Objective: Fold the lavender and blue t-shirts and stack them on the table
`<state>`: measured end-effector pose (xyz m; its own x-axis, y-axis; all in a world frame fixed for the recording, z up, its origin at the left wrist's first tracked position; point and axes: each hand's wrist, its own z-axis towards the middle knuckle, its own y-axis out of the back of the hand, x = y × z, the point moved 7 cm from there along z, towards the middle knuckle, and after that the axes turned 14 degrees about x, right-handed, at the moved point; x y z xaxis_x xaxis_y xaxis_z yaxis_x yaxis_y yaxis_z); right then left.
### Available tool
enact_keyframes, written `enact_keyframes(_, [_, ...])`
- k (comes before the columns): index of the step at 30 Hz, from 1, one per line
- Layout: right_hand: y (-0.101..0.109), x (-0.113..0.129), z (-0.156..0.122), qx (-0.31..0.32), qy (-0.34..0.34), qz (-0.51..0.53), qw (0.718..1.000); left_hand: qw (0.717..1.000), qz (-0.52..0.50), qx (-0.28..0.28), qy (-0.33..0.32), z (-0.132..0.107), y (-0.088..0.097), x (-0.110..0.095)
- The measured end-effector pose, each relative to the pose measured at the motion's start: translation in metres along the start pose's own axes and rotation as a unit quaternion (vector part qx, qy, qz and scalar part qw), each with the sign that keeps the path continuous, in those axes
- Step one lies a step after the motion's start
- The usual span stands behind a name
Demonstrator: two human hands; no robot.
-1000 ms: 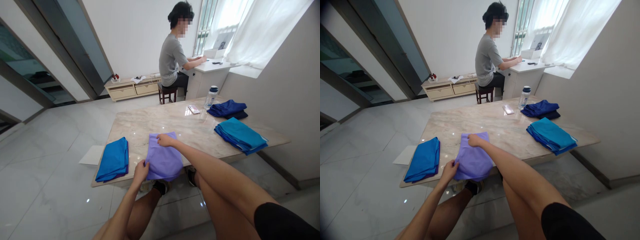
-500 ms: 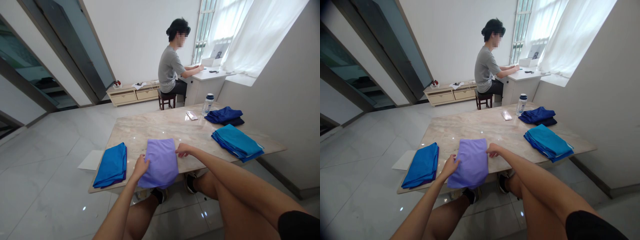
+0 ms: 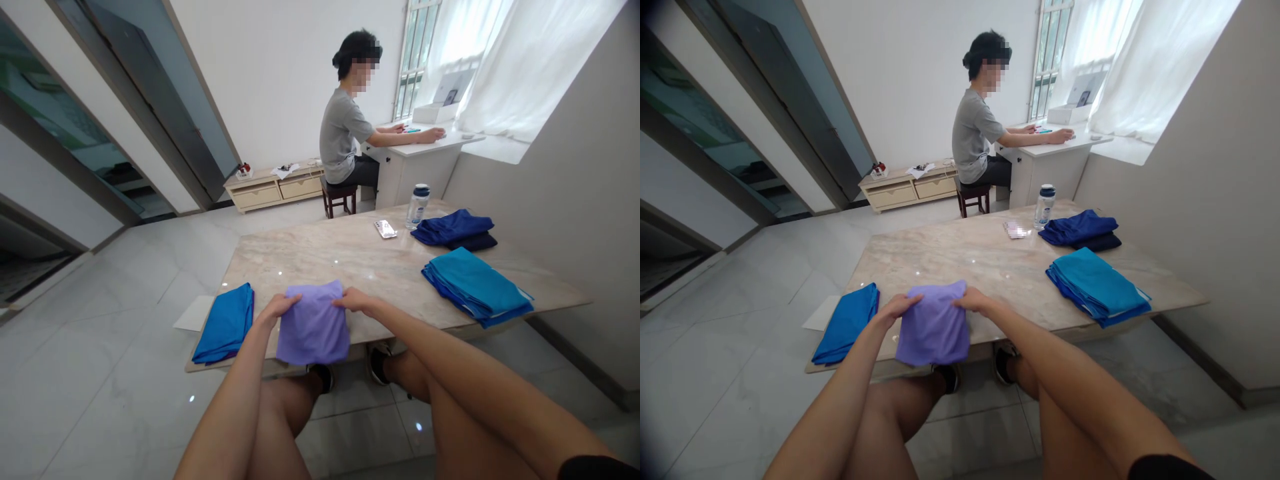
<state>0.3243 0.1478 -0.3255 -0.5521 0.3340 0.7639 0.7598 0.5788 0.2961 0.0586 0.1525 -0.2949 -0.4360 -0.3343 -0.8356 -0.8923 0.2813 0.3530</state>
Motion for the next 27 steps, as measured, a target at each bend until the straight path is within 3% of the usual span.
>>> enact_keyframes(4, [0.053,0.032,-0.016,-0.092,0.159,0.052,0.982,0.995,-0.096,-0.026,-0.032,-0.004,0.008,-0.03])
enact_keyframes(6, [0.075,0.042,-0.028,-0.147,0.218,0.079,0.962,0.99,-0.132,0.005,-0.051,-0.009,-0.001,-0.048])
enact_keyframes(9, [0.094,0.04,-0.043,-0.191,0.226,0.125,0.947,0.984,-0.136,0.083,-0.079,-0.019,-0.024,-0.076])
enact_keyframes(12, [0.106,0.033,-0.056,-0.178,0.252,0.154,0.939,0.983,-0.136,0.072,-0.101,-0.022,-0.029,-0.093])
enact_keyframes(17, [0.123,0.023,-0.077,-0.175,0.291,0.131,0.931,0.993,-0.098,-0.024,-0.068,-0.011,-0.017,-0.091])
enact_keyframes(20, [0.126,0.019,-0.08,-0.183,0.275,0.123,0.936,0.986,-0.146,-0.021,-0.083,-0.013,-0.024,-0.089])
enact_keyframes(23, [0.131,0.017,-0.078,-0.214,0.257,0.125,0.934,0.969,-0.207,-0.006,-0.137,-0.023,-0.031,-0.094])
enact_keyframes(27, [0.132,0.022,-0.073,-0.224,0.25,0.102,0.936,0.961,-0.194,-0.012,-0.198,-0.039,-0.025,-0.095])
